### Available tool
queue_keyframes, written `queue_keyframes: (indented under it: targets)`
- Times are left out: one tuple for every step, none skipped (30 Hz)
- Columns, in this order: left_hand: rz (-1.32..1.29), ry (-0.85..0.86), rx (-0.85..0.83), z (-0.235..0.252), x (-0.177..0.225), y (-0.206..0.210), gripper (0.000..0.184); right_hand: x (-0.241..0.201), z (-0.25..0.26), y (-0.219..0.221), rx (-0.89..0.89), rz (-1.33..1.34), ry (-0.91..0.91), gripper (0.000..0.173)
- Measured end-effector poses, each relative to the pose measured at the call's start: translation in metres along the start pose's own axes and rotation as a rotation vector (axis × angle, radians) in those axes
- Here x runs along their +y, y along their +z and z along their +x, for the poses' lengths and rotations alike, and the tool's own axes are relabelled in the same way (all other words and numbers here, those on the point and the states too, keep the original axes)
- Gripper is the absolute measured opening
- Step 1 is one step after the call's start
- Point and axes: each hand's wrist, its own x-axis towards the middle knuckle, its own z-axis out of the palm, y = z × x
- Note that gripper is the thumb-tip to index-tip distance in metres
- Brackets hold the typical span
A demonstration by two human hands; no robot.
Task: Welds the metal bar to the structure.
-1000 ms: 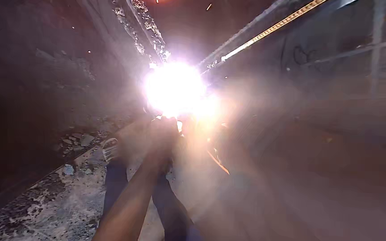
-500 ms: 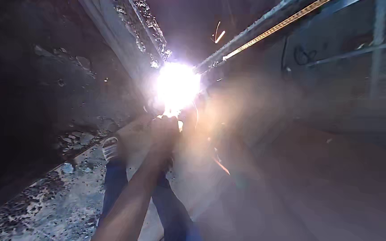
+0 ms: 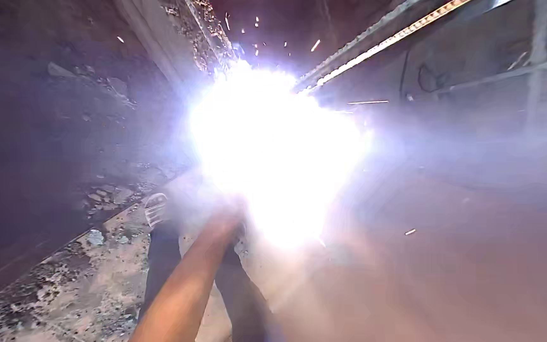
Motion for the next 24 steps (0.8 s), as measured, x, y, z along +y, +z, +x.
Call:
queue_keyframes:
  targets:
    - [0.197,0.055,0.072,0.012,0.006,0.002,0.028,-0.001,0.0,-0.001,-0.011,-0.013,0.02,0.039]
    - [0.344,0.106,0.201,0.028,0.011,0.005,0.025,0.002,0.002,-0.001,-0.018,-0.026,0.03,0.043]
    - [0.433,0.132,0.293,0.041,0.014,0.007,0.028,0.004,0.005,0.0,-0.024,-0.026,0.038,0.046]
    - [0.468,0.137,0.314,0.046,0.017,0.006,0.034,0.004,0.006,0.0,-0.028,-0.024,0.041,0.049]
    - [0.479,0.126,0.3,0.047,0.02,0.004,0.037,0.004,0.005,0.0,-0.03,-0.018,0.04,0.05]
    - [0.494,0.093,0.284,0.047,0.023,0.002,0.034,0.005,0.006,0.0,-0.018,-0.016,0.031,0.045]
    - [0.506,0.08,0.266,0.044,0.025,0.001,0.034,0.005,0.007,0.001,-0.014,-0.018,0.022,0.041]
    - [0.492,0.088,0.25,0.04,0.024,0.0,0.03,0.004,0.007,0.0,-0.014,-0.024,0.006,0.038]
    - [0.454,0.091,0.21,0.033,0.023,0.0,0.025,0.005,0.006,0.0,-0.012,-0.031,-0.018,0.035]
    - [0.467,0.069,0.166,0.03,0.025,-0.002,0.025,0.005,0.006,0.0,-0.006,-0.037,-0.022,0.031]
    - [0.502,0.055,0.175,0.035,0.027,-0.001,0.027,0.004,0.007,0.0,-0.012,-0.034,-0.018,0.033]
    - [0.511,0.046,0.184,0.039,0.028,-0.001,0.029,0.002,0.008,0.001,-0.014,-0.028,-0.002,0.036]
    - [0.511,0.046,0.196,0.042,0.028,-0.001,0.031,0.002,0.008,0.001,-0.016,-0.019,0.01,0.037]
    - [0.502,0.057,0.219,0.042,0.027,0.0,0.032,0.001,0.008,0.002,-0.019,-0.009,0.015,0.038]
    - [0.473,0.082,0.253,0.042,0.026,0.001,0.029,0.002,0.008,0.002,-0.019,0.001,0.012,0.04]
    - [0.456,0.107,0.29,0.043,0.025,0.001,0.029,0.002,0.008,0.002,-0.02,0.008,0.016,0.041]
    - [0.458,0.115,0.31,0.045,0.025,0.002,0.034,0.003,0.008,0.002,-0.022,0.011,0.02,0.044]
    - [0.476,0.119,0.33,0.048,0.023,0.003,0.039,0.002,0.008,0.002,-0.02,0.0,0.04,0.046]
    - [0.482,0.109,0.33,0.05,0.024,0.003,0.042,0.0,0.008,0.003,-0.018,-0.007,0.058,0.045]
    - [0.5,0.103,0.323,0.051,0.025,0.003,0.044,0.0,0.009,0.003,-0.024,-0.008,0.066,0.046]
    - [0.511,0.102,0.318,0.051,0.025,0.002,0.043,0.0,0.01,0.003,-0.021,0.0,0.059,0.045]
    - [0.516,0.098,0.314,0.05,0.027,0.001,0.035,0.0,0.01,0.003,-0.018,0.011,0.049,0.043]
    - [0.521,0.079,0.283,0.048,0.029,0.0,0.031,0.0,0.009,0.003,-0.014,0.015,0.037,0.04]
    - [0.54,0.066,0.255,0.047,0.029,-0.001,0.029,0.0,0.009,0.003,-0.012,0.022,0.03,0.038]
